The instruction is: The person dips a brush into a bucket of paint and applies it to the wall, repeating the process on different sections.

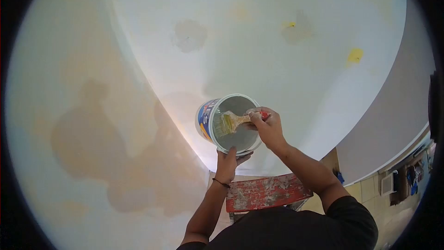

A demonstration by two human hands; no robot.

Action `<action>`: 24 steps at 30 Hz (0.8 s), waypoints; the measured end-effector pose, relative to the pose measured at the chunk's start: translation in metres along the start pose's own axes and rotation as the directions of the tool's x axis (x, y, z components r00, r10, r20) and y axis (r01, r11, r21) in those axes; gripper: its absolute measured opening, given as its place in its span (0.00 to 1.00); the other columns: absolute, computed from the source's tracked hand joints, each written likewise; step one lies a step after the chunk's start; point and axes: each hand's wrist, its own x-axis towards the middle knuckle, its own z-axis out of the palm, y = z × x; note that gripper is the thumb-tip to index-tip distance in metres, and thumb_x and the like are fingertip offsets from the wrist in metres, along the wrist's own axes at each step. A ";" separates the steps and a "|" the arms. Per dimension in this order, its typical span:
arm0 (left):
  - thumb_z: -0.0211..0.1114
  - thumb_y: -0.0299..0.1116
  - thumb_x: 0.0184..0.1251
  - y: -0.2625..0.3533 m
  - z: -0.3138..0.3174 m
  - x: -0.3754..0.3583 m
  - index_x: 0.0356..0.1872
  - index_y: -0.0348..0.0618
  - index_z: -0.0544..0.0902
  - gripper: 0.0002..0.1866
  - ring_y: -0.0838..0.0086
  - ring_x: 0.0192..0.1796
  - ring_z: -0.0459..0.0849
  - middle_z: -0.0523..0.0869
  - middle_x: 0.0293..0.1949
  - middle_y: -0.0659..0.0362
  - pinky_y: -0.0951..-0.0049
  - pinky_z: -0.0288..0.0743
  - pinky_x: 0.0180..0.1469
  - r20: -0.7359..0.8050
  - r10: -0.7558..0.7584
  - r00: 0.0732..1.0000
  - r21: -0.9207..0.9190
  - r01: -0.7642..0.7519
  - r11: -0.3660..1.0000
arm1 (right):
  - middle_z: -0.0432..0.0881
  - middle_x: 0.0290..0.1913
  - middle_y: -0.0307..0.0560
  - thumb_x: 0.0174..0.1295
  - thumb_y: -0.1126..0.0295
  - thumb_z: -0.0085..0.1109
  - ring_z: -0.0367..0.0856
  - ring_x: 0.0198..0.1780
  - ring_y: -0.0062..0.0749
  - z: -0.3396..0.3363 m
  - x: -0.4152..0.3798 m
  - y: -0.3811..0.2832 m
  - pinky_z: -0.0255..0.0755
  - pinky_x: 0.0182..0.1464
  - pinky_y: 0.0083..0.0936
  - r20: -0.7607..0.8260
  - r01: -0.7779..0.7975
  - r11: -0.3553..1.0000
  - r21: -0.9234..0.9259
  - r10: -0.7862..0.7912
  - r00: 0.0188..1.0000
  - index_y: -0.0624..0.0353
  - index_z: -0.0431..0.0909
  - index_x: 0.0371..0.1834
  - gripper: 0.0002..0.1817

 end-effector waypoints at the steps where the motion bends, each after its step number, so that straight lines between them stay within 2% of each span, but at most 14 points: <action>1: 0.45 0.28 0.76 -0.002 0.001 0.001 0.69 0.31 0.57 0.24 0.43 0.53 0.86 0.76 0.60 0.38 0.52 0.87 0.55 -0.013 -0.011 1.000 0.023 0.011 1.000 | 0.85 0.43 0.51 0.72 0.69 0.58 0.88 0.43 0.33 -0.001 -0.003 -0.001 0.87 0.43 0.28 0.000 0.003 1.000 -0.002 -0.003 1.000 0.69 0.80 0.47 0.12; 3: 0.45 0.28 0.76 -0.004 0.004 0.002 0.70 0.32 0.56 0.24 0.43 0.53 0.86 0.76 0.60 0.39 0.52 0.87 0.56 -0.015 -0.013 1.000 0.042 0.014 0.999 | 0.85 0.44 0.52 0.73 0.68 0.56 0.88 0.44 0.35 -0.003 -0.008 -0.004 0.86 0.46 0.30 0.025 -0.112 0.950 0.293 0.110 0.994 0.69 0.78 0.49 0.13; 5: 0.45 0.28 0.76 -0.006 0.003 0.001 0.70 0.34 0.56 0.25 0.44 0.54 0.85 0.77 0.60 0.39 0.51 0.86 0.57 -0.021 -0.046 0.999 0.009 0.046 0.999 | 0.85 0.45 0.54 0.74 0.67 0.54 0.88 0.43 0.37 -0.010 -0.016 -0.007 0.85 0.49 0.31 -0.001 -0.076 0.960 0.269 0.080 0.997 0.68 0.76 0.50 0.13; 8: 0.46 0.29 0.75 0.003 0.007 -0.006 0.69 0.30 0.58 0.25 0.44 0.56 0.84 0.76 0.61 0.39 0.50 0.85 0.57 0.023 -0.028 0.999 -0.013 0.029 1.000 | 0.85 0.47 0.57 0.75 0.66 0.53 0.88 0.43 0.40 -0.039 -0.022 -0.012 0.85 0.50 0.32 -0.041 -0.095 0.899 0.427 0.124 0.991 0.65 0.74 0.50 0.12; 13: 0.48 0.30 0.72 0.005 0.005 -0.008 0.68 0.26 0.60 0.26 0.42 0.56 0.84 0.76 0.60 0.37 0.48 0.86 0.56 0.014 -0.038 0.999 -0.106 0.039 0.994 | 0.85 0.48 0.57 0.75 0.65 0.54 0.88 0.46 0.41 -0.069 -0.033 -0.028 0.85 0.51 0.33 -0.138 0.094 0.930 0.355 -0.047 0.989 0.63 0.75 0.50 0.12; 15: 0.47 0.30 0.72 0.002 0.000 -0.008 0.67 0.26 0.60 0.26 0.41 0.55 0.84 0.76 0.60 0.36 0.47 0.86 0.56 -0.012 -0.053 0.999 -0.142 0.051 0.989 | 0.84 0.50 0.58 0.73 0.70 0.56 0.88 0.48 0.43 -0.078 -0.034 -0.036 0.84 0.52 0.35 -0.119 0.284 0.941 0.181 -0.266 0.957 0.65 0.77 0.50 0.09; 16: 0.47 0.29 0.72 0.002 0.003 -0.012 0.67 0.25 0.60 0.26 0.40 0.53 0.84 0.77 0.58 0.36 0.47 0.86 0.55 -0.019 -0.048 0.999 -0.174 0.044 0.984 | 0.84 0.50 0.58 0.73 0.70 0.56 0.88 0.48 0.43 -0.085 -0.030 -0.043 0.84 0.52 0.35 -0.132 0.303 0.936 0.181 -0.283 0.950 0.65 0.77 0.50 0.09; 17: 0.47 0.29 0.72 0.003 0.007 -0.013 0.67 0.25 0.60 0.26 0.40 0.53 0.84 0.77 0.58 0.36 0.47 0.86 0.55 -0.002 -0.043 0.999 -0.165 0.042 0.985 | 0.85 0.51 0.57 0.70 0.73 0.60 0.88 0.49 0.44 -0.094 -0.022 -0.053 0.84 0.52 0.34 -0.065 0.485 0.864 -0.137 -0.496 0.866 0.64 0.78 0.50 0.09; 18: 0.47 0.29 0.71 0.003 0.010 -0.015 0.67 0.24 0.59 0.26 0.40 0.52 0.85 0.77 0.58 0.36 0.48 0.87 0.54 -0.008 -0.039 0.999 -0.151 0.037 0.988 | 0.85 0.51 0.56 0.67 0.75 0.63 0.87 0.49 0.45 -0.099 -0.013 -0.064 0.84 0.52 0.33 0.065 0.613 0.667 -0.424 -0.652 0.755 0.64 0.79 0.49 0.10; 19: 0.47 0.29 0.71 0.002 0.010 -0.017 0.66 0.24 0.59 0.26 0.39 0.51 0.85 0.78 0.57 0.36 0.49 0.87 0.54 -0.015 -0.037 0.999 -0.137 0.034 0.990 | 0.85 0.51 0.56 0.67 0.75 0.63 0.87 0.49 0.45 -0.102 -0.005 -0.078 0.84 0.52 0.33 0.054 0.615 0.662 -0.427 -0.661 0.749 0.64 0.79 0.49 0.10; 20: 0.47 0.29 0.71 0.000 0.008 -0.017 0.66 0.23 0.59 0.26 0.40 0.50 0.86 0.78 0.56 0.36 0.50 0.88 0.52 0.001 -0.061 0.998 -0.145 0.061 0.987 | 0.85 0.52 0.54 0.63 0.76 0.66 0.87 0.50 0.46 -0.103 0.005 -0.095 0.84 0.52 0.33 0.222 0.708 0.375 -0.598 -0.771 0.597 0.63 0.80 0.50 0.13; 21: 0.47 0.29 0.71 0.003 0.011 -0.017 0.66 0.23 0.59 0.26 0.40 0.50 0.86 0.78 0.56 0.36 0.50 0.88 0.52 0.009 -0.060 0.998 -0.137 0.061 0.989 | 0.84 0.52 0.51 0.59 0.77 0.69 0.86 0.51 0.47 -0.105 0.015 -0.110 0.84 0.51 0.32 0.416 0.725 0.040 -0.688 -0.796 0.439 0.62 0.81 0.50 0.15; 22: 0.47 0.29 0.71 0.005 0.015 -0.021 0.66 0.23 0.59 0.26 0.40 0.50 0.86 0.78 0.56 0.36 0.50 0.88 0.52 0.003 -0.060 0.998 -0.135 0.060 0.989 | 0.84 0.52 0.51 0.59 0.77 0.69 0.86 0.51 0.47 -0.110 0.028 -0.113 0.84 0.51 0.32 0.408 0.720 0.044 -0.692 -0.800 0.441 0.62 0.81 0.50 0.15; 24: 0.48 0.29 0.71 0.001 0.014 -0.019 0.65 0.22 0.61 0.25 0.41 0.50 0.86 0.80 0.55 0.35 0.51 0.89 0.51 -0.033 -0.082 0.996 -0.129 0.077 0.989 | 0.81 0.60 0.45 0.58 0.75 0.68 0.81 0.60 0.43 -0.119 0.055 -0.113 0.83 0.53 0.34 0.564 0.624 -0.245 -0.742 -0.731 0.384 0.54 0.81 0.53 0.18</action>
